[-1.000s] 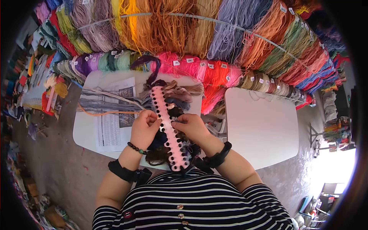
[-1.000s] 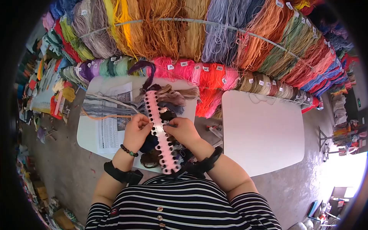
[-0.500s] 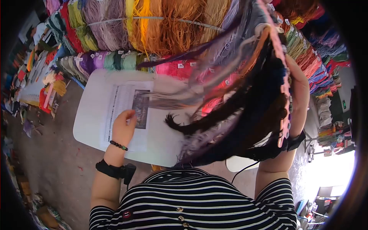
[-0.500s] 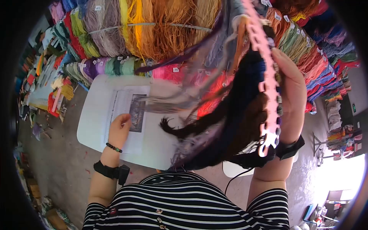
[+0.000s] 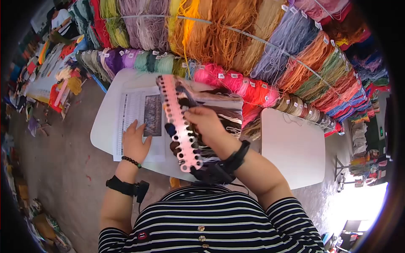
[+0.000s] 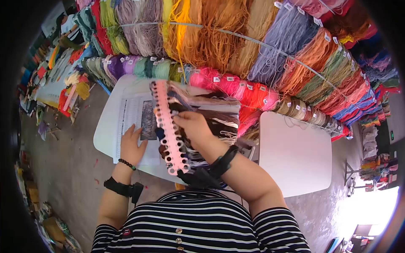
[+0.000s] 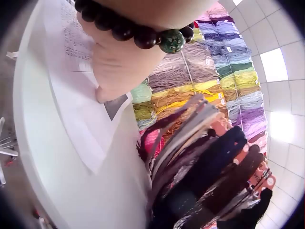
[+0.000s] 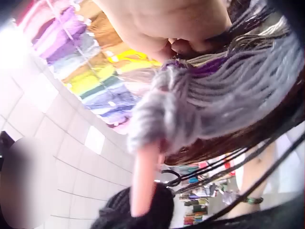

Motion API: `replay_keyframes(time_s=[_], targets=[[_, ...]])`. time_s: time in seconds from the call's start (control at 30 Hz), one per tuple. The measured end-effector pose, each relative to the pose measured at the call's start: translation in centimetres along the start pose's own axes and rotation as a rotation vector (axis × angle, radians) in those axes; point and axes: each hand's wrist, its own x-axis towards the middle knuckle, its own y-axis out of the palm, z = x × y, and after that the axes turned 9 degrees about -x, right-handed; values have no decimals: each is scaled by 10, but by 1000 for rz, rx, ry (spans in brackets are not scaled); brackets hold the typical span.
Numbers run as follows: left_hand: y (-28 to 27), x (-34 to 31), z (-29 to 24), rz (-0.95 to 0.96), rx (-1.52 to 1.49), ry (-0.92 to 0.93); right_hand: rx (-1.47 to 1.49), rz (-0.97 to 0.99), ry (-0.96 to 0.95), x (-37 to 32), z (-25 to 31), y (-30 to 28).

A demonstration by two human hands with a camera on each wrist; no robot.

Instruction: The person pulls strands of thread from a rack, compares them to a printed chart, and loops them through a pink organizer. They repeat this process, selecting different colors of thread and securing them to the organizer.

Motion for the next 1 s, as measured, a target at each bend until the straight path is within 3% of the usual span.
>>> replay_keyframes(time_s=[0.1,0.13,0.27,0.37,0.47,0.57,0.6,0.63,0.77,0.9,1.0], targets=[[-9,5,0,69,-370,-149,-211,-59,-4,17,-51,-3],[-7,1,-12,17,-627,-298,-270,-79,-6,17,-59,-4],[7,9,-29,150,-1319,-628,-281,-74,2,7,-62,-3],[28,21,-32,185,-1320,-563,-260,-45,43,3,-64,-4],[51,18,-38,135,-1247,-539,-573,-47,57,-9,-52,-7],[60,17,-48,97,-1248,-523,-1091,-243,-213,-22,-28,-17],[64,16,-49,80,-1225,-495,-1081,-337,-345,-21,-29,-27],[67,15,-50,65,-1202,-468,-829,-326,-339,-11,-37,-42],[61,14,-63,60,-1162,-446,-741,0,-307,-26,1,-16],[52,14,-68,92,-1209,-498,-671,114,-29,-4,-44,-5],[50,10,-63,148,-1296,-541,-616,125,46,-1,-44,-4]])
